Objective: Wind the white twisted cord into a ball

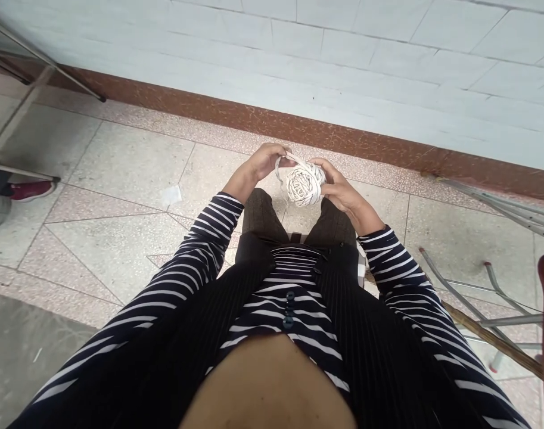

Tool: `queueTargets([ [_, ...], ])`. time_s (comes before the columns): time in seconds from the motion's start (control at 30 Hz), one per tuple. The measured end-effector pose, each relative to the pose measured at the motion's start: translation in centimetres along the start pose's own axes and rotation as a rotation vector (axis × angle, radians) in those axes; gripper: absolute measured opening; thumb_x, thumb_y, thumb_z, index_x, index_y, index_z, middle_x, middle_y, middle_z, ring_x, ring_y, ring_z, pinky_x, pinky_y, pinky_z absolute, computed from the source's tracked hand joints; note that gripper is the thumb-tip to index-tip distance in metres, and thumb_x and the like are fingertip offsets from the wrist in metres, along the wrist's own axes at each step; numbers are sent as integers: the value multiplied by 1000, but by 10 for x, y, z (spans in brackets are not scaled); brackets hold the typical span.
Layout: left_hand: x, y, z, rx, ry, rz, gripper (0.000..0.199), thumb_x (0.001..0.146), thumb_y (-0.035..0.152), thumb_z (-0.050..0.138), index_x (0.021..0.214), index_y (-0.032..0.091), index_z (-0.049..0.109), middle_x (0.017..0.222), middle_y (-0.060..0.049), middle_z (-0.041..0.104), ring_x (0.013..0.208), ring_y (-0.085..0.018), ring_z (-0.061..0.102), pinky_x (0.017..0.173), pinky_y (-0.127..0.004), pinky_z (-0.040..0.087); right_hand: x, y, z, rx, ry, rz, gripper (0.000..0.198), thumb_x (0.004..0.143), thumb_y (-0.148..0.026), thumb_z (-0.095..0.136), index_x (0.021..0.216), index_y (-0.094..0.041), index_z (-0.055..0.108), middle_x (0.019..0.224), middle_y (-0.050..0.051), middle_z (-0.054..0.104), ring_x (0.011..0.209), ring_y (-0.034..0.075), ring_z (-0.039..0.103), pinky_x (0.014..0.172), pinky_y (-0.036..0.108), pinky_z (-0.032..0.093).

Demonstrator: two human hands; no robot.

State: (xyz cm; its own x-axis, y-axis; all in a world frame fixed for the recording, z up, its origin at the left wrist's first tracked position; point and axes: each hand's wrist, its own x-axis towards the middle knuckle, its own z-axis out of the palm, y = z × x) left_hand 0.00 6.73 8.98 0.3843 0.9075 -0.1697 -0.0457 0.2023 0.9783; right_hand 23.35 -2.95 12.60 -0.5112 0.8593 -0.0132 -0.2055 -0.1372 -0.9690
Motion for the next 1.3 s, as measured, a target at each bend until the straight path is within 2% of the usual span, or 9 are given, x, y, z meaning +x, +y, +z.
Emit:
queueTargets([
  [0.1, 5, -2, -1, 119, -126, -39, 18, 84, 17, 68, 67, 15, 63, 75, -4, 67, 77, -15, 68, 89, -36, 59, -5, -12, -4, -72, 28, 85, 81, 70, -34, 91, 147, -43, 66, 166, -2, 54, 156, 33, 48, 123, 53, 52],
  [0.17, 8, 0, 0, 179, -186, -19, 21, 84, 19, 71, 64, 15, 64, 73, -5, 66, 75, -15, 66, 86, -36, 58, -6, -16, -5, -92, 38, 98, 87, 68, -33, 93, 150, -41, 64, 170, -2, 51, 157, 35, 47, 126, 53, 50],
  [0.4, 8, 7, 11, 200, -312, 127, 20, 92, 33, 79, 80, 18, 81, 90, -7, 79, 97, -23, 72, 96, -41, 58, -1, -13, -5, 88, 158, 8, 82, 52, -39, 101, 129, -35, 74, 148, 2, 69, 150, 38, 56, 121, 57, 55],
  [0.6, -5, 20, 17, 167, -167, 177, 28, 97, 38, 78, 81, 15, 82, 85, -7, 80, 98, -22, 75, 103, -43, 58, -8, -12, -3, 309, 291, -44, 91, 47, -47, 101, 132, -37, 72, 136, 4, 76, 148, 41, 60, 121, 64, 55],
  [0.73, -26, 23, 21, 118, -306, 147, 48, 100, 56, 74, 76, 14, 80, 83, -10, 80, 93, -22, 78, 102, -42, 59, -15, -7, -9, 470, 374, -112, 91, 45, -57, 100, 130, -38, 72, 128, 4, 79, 147, 40, 63, 119, 67, 56],
  [0.87, -44, 8, 21, 110, -409, 127, 46, 88, 59, 85, 77, 15, 81, 90, -11, 82, 98, -23, 79, 106, -41, 57, -16, -3, -22, 648, 410, -179, 89, 46, -49, 102, 129, -41, 72, 125, 1, 80, 144, 37, 66, 116, 67, 58],
  [1.0, -43, -24, 6, 80, -290, 100, 43, 91, 57, 80, 79, 16, 81, 90, -11, 83, 101, -24, 79, 111, -42, 53, -22, -9, -35, 820, 397, -252, 82, 54, -39, 99, 130, -45, 70, 133, -2, 79, 141, 33, 68, 107, 66, 64],
  [1.13, -24, -53, -11, 170, -123, 47, 37, 94, 51, 75, 83, 16, 83, 98, -12, 84, 105, -24, 77, 118, -45, 48, -31, -20, -29, 785, 399, -258, 81, 56, -34, 99, 130, -44, 69, 134, -3, 79, 141, 32, 69, 112, 64, 63],
  [1.3, -10, -52, 4, 342, 8, 120, 28, 95, 41, 74, 104, 17, 84, 121, -13, 82, 124, -28, 73, 119, -44, 49, -30, -33, -6, 594, 474, -204, 77, 51, -41, 100, 123, -38, 72, 127, -2, 81, 149, 35, 62, 122, 62, 57],
])
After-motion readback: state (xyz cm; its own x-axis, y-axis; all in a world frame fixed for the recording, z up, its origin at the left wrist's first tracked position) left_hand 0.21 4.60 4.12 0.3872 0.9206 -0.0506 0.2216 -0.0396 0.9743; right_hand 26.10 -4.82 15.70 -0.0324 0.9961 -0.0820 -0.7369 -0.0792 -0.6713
